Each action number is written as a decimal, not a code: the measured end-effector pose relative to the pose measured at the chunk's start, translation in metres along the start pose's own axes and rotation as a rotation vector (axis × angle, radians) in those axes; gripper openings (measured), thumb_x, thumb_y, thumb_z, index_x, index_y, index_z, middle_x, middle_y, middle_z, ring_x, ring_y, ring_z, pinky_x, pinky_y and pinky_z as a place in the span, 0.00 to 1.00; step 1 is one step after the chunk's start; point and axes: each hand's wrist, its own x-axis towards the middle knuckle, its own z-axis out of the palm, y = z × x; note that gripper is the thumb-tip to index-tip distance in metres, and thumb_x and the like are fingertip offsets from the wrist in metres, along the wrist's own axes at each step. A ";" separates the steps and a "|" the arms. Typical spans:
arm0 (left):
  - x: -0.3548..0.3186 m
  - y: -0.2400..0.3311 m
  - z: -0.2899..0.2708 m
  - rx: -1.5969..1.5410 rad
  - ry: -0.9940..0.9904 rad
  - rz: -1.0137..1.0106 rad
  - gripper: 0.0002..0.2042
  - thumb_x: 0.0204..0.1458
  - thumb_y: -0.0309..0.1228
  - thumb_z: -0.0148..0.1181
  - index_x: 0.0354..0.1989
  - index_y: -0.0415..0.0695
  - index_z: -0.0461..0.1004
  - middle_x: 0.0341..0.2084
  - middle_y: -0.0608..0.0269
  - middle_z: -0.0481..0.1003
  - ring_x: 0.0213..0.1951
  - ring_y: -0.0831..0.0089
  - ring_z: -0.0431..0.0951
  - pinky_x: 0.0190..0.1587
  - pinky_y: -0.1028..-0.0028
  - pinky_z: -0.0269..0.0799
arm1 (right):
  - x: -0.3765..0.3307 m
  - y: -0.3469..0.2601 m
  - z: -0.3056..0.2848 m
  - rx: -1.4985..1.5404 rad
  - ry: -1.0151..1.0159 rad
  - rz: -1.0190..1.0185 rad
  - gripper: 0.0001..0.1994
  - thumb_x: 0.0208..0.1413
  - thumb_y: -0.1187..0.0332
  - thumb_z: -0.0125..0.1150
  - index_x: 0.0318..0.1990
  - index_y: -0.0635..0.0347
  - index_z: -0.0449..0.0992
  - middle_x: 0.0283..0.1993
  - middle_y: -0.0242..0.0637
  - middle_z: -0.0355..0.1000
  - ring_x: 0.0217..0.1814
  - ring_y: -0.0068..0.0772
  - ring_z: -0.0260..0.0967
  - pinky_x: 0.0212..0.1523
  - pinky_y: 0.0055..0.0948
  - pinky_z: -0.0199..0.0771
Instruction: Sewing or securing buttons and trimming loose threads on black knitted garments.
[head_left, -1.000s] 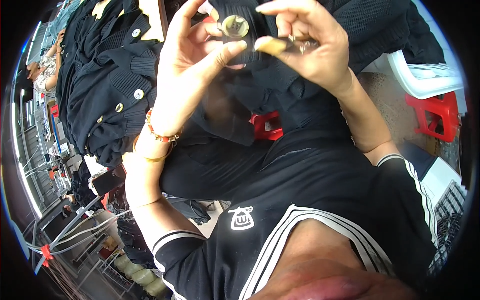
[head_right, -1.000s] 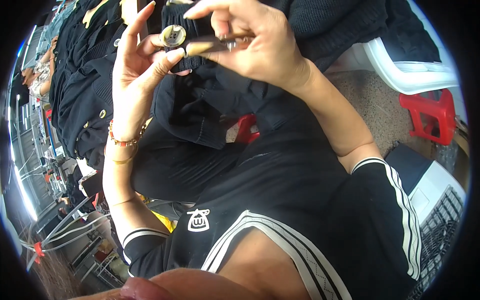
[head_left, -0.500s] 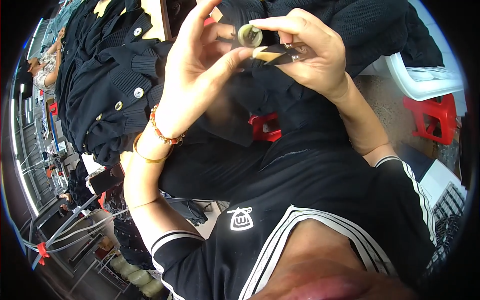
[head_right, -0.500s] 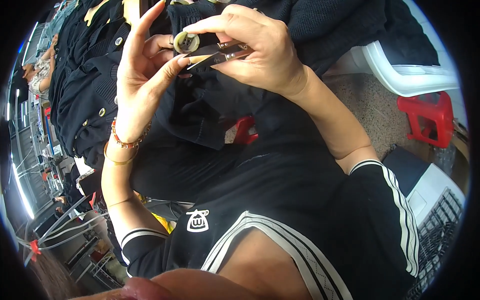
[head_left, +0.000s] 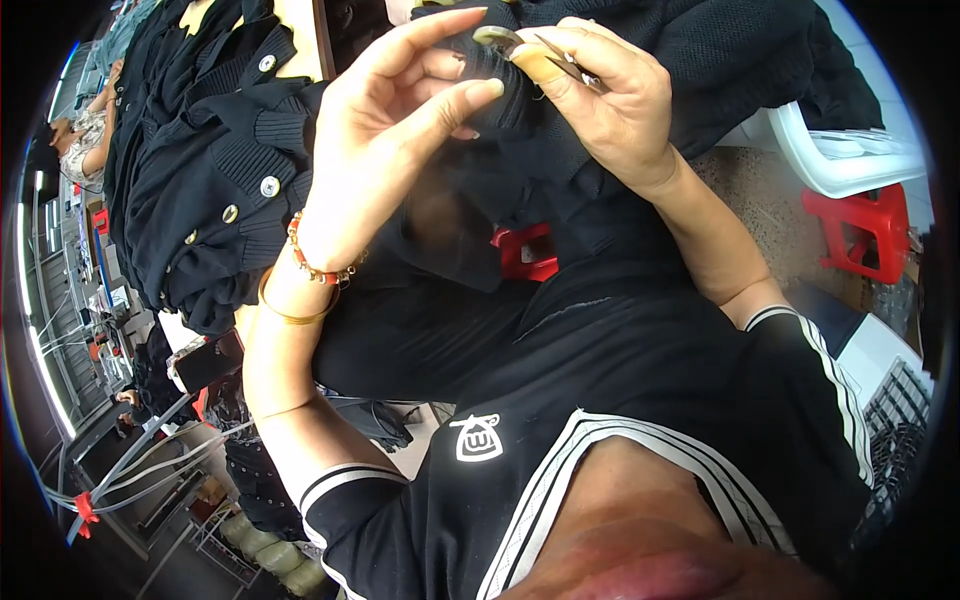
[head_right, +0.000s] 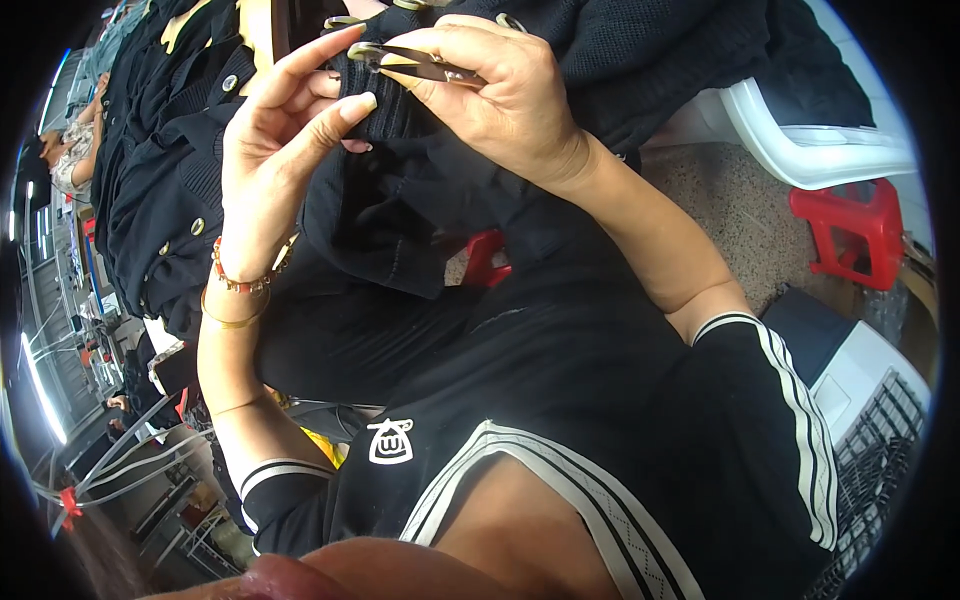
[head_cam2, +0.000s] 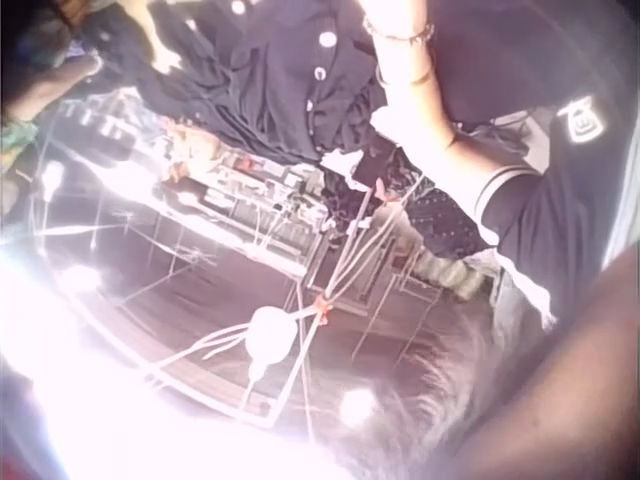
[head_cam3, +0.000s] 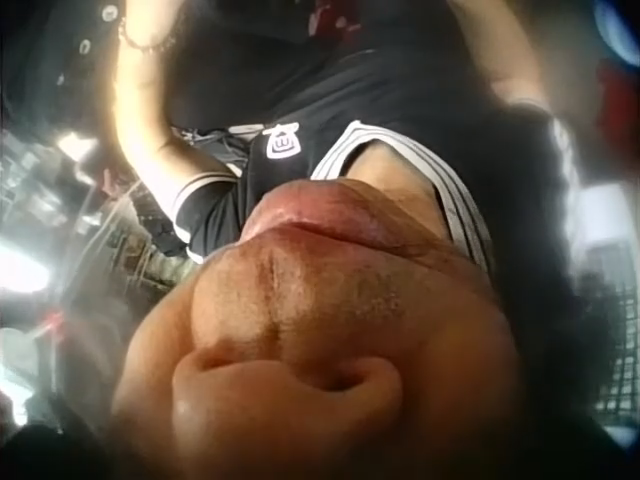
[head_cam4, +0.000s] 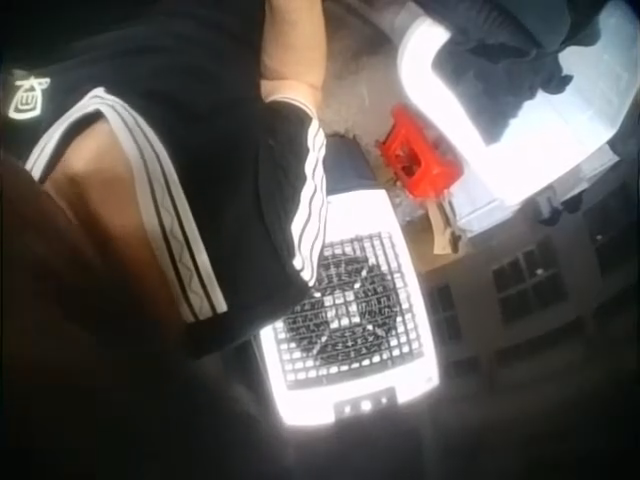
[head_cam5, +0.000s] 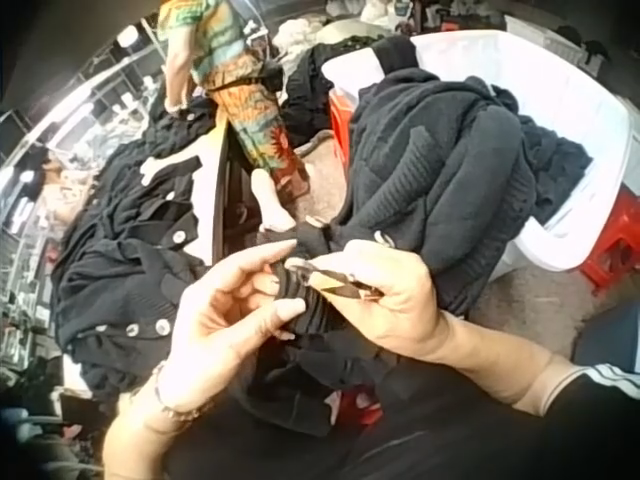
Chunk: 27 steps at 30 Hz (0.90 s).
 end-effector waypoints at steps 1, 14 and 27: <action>0.001 0.001 0.001 0.000 0.001 0.002 0.25 0.54 0.17 0.63 0.62 0.41 0.69 0.35 0.73 0.71 0.36 0.86 0.75 0.39 0.83 0.78 | -0.001 0.001 0.000 0.000 -0.001 -0.002 0.10 0.56 0.77 0.65 0.44 0.70 0.79 0.33 0.34 0.73 0.30 0.17 0.66 0.29 0.16 0.63; 0.001 -0.008 -0.005 0.061 0.026 0.011 0.15 0.55 0.21 0.64 0.51 0.37 0.74 0.33 0.69 0.78 0.35 0.85 0.77 0.38 0.85 0.73 | 0.007 -0.006 -0.006 -0.018 -0.069 0.092 0.13 0.55 0.78 0.65 0.48 0.69 0.75 0.36 0.31 0.74 0.33 0.15 0.67 0.33 0.15 0.66; 0.003 -0.012 -0.007 -0.055 0.038 -0.001 0.13 0.57 0.25 0.62 0.49 0.36 0.74 0.32 0.66 0.80 0.33 0.83 0.79 0.37 0.83 0.75 | -0.010 0.009 -0.013 0.072 -0.104 0.068 0.14 0.57 0.67 0.67 0.49 0.63 0.79 0.33 0.31 0.70 0.27 0.17 0.64 0.27 0.16 0.66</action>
